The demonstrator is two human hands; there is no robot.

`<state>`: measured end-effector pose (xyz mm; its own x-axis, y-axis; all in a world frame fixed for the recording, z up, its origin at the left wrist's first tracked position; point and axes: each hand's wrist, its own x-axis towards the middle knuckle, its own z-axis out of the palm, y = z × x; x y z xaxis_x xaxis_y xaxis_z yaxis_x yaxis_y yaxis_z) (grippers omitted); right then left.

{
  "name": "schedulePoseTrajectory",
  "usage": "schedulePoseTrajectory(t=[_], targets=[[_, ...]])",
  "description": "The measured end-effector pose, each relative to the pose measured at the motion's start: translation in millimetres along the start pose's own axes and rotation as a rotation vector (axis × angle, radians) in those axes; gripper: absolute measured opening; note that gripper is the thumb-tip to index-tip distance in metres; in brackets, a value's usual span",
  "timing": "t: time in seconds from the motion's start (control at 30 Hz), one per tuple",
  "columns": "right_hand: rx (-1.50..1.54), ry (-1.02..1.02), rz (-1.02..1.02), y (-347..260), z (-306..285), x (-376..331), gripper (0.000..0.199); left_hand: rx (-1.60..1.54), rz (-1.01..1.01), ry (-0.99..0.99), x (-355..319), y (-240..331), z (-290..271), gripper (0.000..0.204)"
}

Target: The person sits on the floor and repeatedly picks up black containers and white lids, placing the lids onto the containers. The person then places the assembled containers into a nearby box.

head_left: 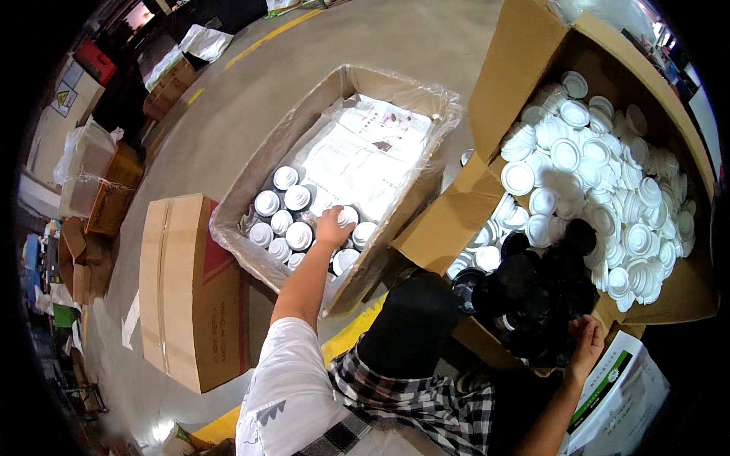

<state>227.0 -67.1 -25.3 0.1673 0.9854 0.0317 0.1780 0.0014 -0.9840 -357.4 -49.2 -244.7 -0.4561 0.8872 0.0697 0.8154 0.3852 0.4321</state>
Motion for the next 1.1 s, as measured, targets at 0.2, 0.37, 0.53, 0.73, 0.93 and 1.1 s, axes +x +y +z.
schedulePoseTrajectory(t=[0.2,0.37,0.53,0.73,0.93,1.1], targets=[[-0.034,-0.013,-0.002,8,-3,3,0.025,-0.292,-0.219,0.082,23,-18,-8,0.053],[-0.004,0.0,0.061,16,-10,1,0.025,-0.031,-0.377,-0.064,45,-55,-19,0.055],[-0.074,0.042,0.056,10,5,3,0.023,0.032,-0.317,-0.119,46,-22,-16,0.051],[-0.033,0.0,0.014,-7,24,6,0.026,-0.471,0.349,0.405,39,160,-60,0.024],[0.069,0.093,-0.057,-13,13,7,0.021,-0.568,0.83,-0.523,-62,353,-81,0.061],[0.127,0.279,-0.026,-17,-36,47,0.022,-0.107,0.851,-0.588,-98,391,-43,0.093]])
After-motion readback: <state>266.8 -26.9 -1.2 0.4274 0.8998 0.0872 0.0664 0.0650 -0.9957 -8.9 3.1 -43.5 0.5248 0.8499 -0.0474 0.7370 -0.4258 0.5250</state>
